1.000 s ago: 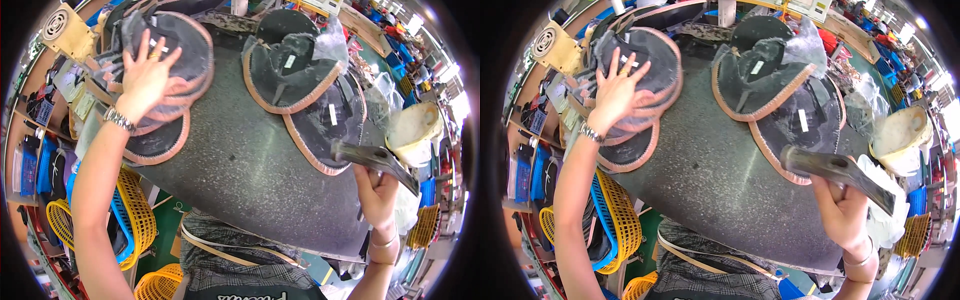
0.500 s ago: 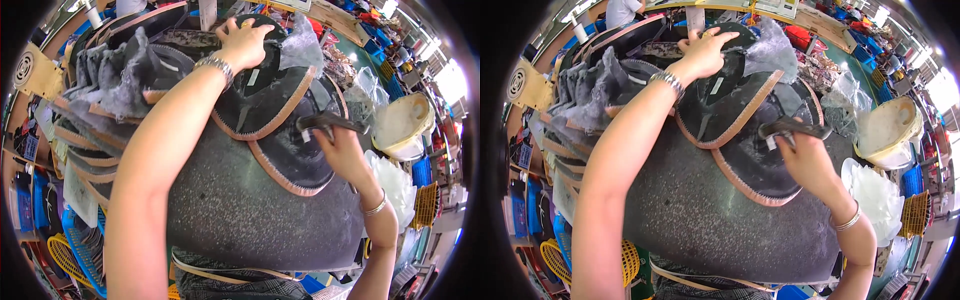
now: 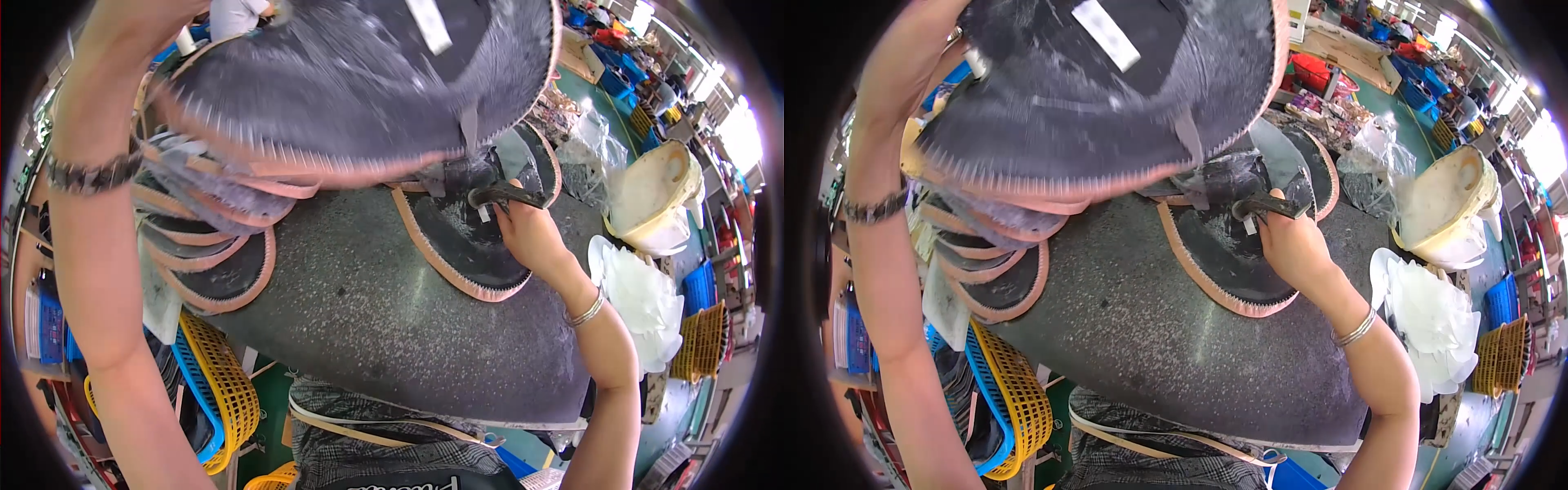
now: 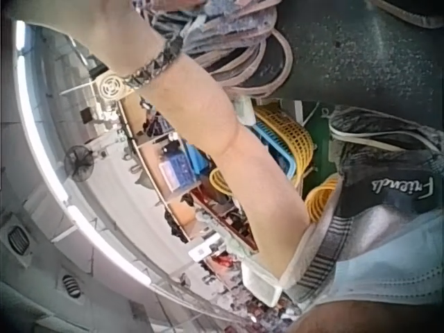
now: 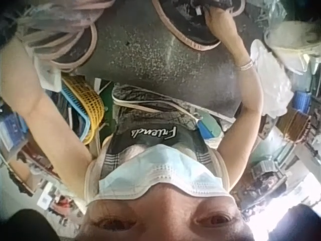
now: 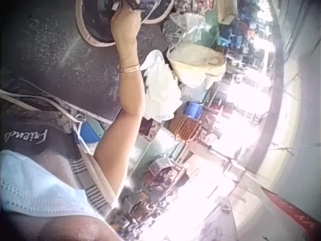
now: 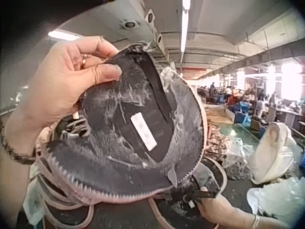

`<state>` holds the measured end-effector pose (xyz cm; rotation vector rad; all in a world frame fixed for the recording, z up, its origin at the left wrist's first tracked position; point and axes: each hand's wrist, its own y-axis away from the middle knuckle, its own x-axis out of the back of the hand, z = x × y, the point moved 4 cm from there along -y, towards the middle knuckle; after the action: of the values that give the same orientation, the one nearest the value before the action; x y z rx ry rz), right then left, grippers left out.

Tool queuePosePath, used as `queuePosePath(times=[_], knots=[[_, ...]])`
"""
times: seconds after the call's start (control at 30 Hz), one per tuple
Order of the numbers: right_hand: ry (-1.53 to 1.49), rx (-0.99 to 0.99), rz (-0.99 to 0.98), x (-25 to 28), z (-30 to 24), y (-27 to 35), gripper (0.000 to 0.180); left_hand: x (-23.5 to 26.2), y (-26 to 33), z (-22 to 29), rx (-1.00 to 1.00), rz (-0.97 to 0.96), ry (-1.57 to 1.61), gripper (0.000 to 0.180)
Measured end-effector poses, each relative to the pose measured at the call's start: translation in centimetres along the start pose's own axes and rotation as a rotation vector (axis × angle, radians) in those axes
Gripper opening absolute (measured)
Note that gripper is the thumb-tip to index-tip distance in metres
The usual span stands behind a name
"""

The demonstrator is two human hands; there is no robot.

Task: Hammering small metal components onto shoe uppers at a factory workbench.

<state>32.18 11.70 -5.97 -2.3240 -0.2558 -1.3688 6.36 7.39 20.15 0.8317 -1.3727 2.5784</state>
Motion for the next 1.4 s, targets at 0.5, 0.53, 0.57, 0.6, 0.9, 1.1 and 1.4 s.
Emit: queuePosePath(times=[0.5, 0.53, 0.57, 0.6, 0.9, 1.1, 1.4], knots=[[-0.141, 0.062, -0.112, 5.5, -11.8, 7.8, 0.012, -10.3, 27.7, -2.8, 0.634, -0.249, -0.217, 0.042], [0.264, 0.529, -0.062, 3.7, -11.9, 10.5, 0.010, -10.3, 27.1, -2.7, 0.641, -0.373, -0.343, 0.039], [0.386, 0.552, -0.319, 2.5, -12.9, 10.9, 0.017, -10.6, 26.7, -2.8, 0.636, -0.498, -0.465, 0.037], [-0.399, 0.333, -0.287, 1.8, -11.7, 11.9, 0.016, -10.9, 26.2, -2.9, 0.637, -0.508, -0.446, 0.037], [-0.111, 0.226, -0.329, -0.6, -10.6, 12.4, 0.023, -15.7, 30.5, 7.4, -0.154, -0.627, -0.099, 0.027], [-0.116, 0.179, -0.348, -0.6, -10.4, 12.5, 0.023, -17.2, 32.1, 7.7, -0.373, -0.590, -0.228, 0.024], [-0.173, 0.148, -0.315, -0.7, -10.4, 12.5, 0.017, -17.7, 33.1, 6.8, -0.366, -0.520, -0.170, 0.020]])
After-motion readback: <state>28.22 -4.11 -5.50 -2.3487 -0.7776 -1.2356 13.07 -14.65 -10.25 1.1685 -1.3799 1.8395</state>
